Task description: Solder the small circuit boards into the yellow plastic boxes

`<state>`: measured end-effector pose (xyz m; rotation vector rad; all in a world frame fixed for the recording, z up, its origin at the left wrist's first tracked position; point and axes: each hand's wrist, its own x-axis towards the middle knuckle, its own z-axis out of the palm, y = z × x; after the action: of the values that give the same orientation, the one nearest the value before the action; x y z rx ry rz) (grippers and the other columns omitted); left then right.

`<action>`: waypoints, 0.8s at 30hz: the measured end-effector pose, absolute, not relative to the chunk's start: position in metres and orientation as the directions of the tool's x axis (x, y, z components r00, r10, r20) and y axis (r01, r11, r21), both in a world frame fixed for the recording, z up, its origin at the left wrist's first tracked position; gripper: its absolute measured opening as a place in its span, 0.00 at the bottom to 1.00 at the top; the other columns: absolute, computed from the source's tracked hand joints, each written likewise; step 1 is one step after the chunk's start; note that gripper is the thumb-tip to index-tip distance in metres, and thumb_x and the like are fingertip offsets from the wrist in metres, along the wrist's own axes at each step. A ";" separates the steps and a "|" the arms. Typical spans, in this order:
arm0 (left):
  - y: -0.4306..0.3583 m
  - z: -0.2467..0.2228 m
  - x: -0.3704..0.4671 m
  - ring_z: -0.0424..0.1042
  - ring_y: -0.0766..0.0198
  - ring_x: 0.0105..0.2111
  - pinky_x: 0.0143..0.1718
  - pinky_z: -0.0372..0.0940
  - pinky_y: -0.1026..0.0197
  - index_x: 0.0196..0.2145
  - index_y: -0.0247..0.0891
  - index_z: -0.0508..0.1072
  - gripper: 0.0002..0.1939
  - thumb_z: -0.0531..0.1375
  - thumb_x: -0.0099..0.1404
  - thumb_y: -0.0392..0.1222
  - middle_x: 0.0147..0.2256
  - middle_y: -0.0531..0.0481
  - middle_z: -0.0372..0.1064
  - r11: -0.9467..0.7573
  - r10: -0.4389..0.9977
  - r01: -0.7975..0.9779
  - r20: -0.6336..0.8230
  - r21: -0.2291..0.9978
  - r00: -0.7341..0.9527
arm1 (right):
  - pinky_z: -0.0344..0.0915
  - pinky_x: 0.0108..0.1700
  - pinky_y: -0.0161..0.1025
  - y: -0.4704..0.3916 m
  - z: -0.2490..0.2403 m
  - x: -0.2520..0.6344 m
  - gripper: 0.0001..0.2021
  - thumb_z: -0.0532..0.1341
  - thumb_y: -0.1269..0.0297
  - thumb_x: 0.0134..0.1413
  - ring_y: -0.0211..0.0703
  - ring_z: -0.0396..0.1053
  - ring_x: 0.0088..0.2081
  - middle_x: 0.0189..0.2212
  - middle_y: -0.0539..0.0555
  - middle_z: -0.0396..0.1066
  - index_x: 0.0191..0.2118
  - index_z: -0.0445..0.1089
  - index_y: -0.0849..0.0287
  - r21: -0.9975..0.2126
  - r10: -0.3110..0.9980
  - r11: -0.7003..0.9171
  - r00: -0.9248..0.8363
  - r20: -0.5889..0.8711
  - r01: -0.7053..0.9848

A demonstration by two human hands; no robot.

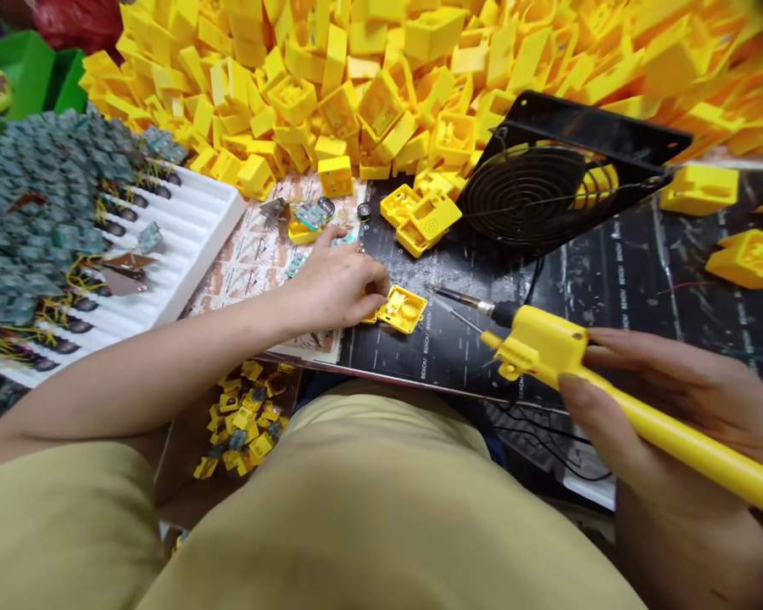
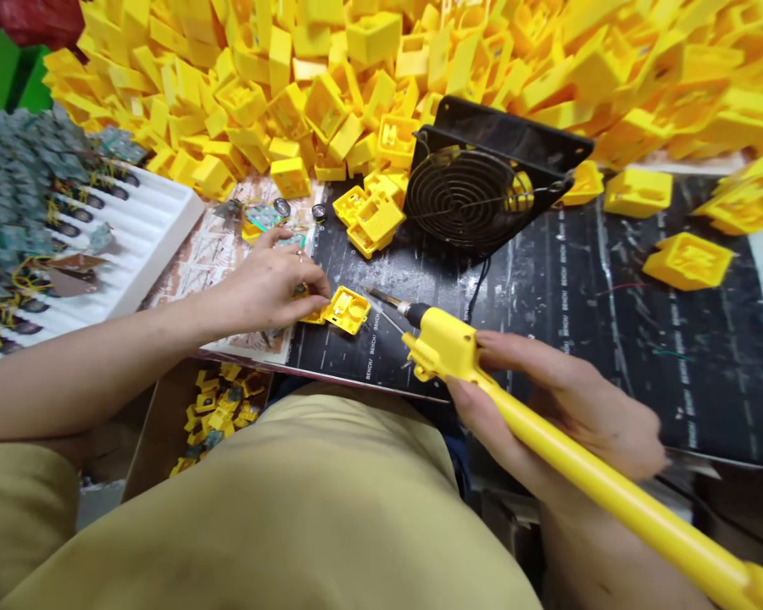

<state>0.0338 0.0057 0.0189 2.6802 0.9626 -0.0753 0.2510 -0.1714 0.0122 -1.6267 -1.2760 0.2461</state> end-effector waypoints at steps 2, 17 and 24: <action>0.006 0.017 0.032 0.70 0.60 0.37 0.62 0.45 0.40 0.31 0.41 0.78 0.07 0.59 0.61 0.40 0.27 0.54 0.74 -0.730 0.624 0.639 -0.145 0.243 0.768 | 0.70 0.29 0.33 -0.171 0.012 0.252 0.19 0.72 0.69 0.46 0.36 0.73 0.29 0.34 0.48 0.78 0.45 0.75 0.48 -0.738 0.822 0.158 0.327 0.467 0.656; -0.004 0.013 0.035 0.70 0.56 0.40 0.61 0.48 0.38 0.29 0.39 0.78 0.12 0.55 0.62 0.39 0.29 0.48 0.75 -0.818 0.562 0.566 -0.069 0.103 0.824 | 0.72 0.25 0.31 -0.160 0.013 0.252 0.11 0.64 0.67 0.58 0.38 0.74 0.24 0.26 0.48 0.75 0.47 0.69 0.55 -0.441 0.786 0.518 -0.205 0.583 0.733; -0.006 0.016 0.039 0.68 0.55 0.40 0.59 0.49 0.39 0.27 0.38 0.77 0.10 0.57 0.61 0.39 0.30 0.48 0.75 -0.828 0.551 0.555 -0.067 0.080 0.832 | 0.70 0.22 0.31 -0.153 0.021 0.243 0.09 0.57 0.63 0.64 0.36 0.72 0.22 0.22 0.48 0.72 0.31 0.68 0.53 -0.360 0.779 0.527 -0.267 0.568 0.770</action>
<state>0.0386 -0.0057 0.0161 2.9143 0.8828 -0.0625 0.2432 -0.1532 0.0211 -1.2539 -2.0515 0.0159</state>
